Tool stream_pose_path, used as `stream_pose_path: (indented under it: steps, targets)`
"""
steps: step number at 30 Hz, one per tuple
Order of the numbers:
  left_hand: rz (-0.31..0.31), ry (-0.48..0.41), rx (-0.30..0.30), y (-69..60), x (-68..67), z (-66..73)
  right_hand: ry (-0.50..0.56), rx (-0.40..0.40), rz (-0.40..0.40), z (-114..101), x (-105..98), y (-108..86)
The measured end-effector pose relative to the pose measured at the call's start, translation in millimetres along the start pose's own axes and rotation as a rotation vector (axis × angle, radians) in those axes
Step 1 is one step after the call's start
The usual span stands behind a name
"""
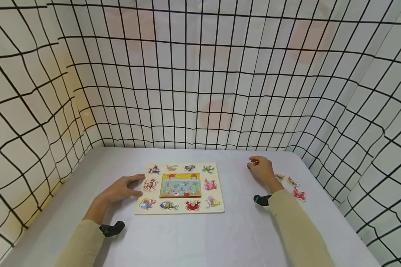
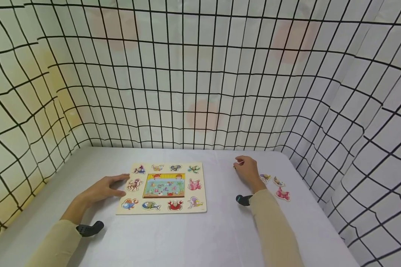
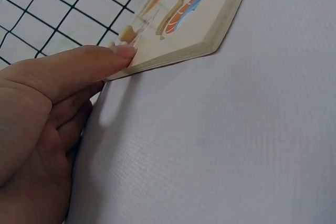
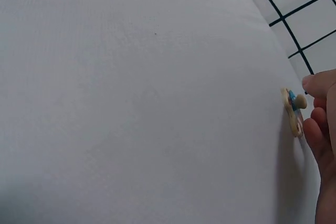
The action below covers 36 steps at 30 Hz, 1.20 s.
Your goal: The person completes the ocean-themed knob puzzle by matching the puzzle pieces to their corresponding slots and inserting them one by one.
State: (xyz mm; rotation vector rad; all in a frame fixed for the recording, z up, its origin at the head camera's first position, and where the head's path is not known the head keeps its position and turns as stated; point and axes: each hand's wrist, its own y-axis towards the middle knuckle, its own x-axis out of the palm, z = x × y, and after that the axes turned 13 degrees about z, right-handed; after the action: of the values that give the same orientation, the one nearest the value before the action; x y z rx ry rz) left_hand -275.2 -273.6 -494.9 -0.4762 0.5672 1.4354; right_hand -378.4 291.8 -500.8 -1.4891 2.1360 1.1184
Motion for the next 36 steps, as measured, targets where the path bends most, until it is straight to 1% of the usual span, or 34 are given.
stream_pose_path:
  steps: [5,9,12,17,20,24,29,34,36]
  targets:
    - [-0.003,0.012,-0.002,0.8,-0.8,0.4,0.017,0.040,0.037,9,9,-2.2]
    - [-0.003,0.022,-0.012,1.9,-2.2,0.2,0.004,0.031,0.081,13,14,-2.0]
    - [0.000,0.024,-0.017,1.9,-2.2,0.1,-0.016,0.028,0.090,10,14,-3.6]
    - [0.002,0.022,0.004,1.4,-1.2,-1.0,-0.037,0.038,0.089,4,12,-5.3]
    - [0.000,0.006,0.020,1.0,-1.1,-1.6,-0.043,0.047,0.092,3,10,-5.0]
    - [-0.003,0.000,0.032,0.2,-1.5,-1.9,-0.028,0.039,0.089,3,9,-4.1]
    - [-0.001,0.007,0.040,0.4,-1.6,-2.6,-0.003,0.036,0.072,2,13,-3.2]
    - [0.001,0.005,0.046,1.2,-1.2,-4.8,0.010,0.027,0.059,-6,17,-1.3]
    - [0.004,0.010,0.045,1.0,-1.1,-5.1,0.022,0.006,0.048,-12,17,-1.0]
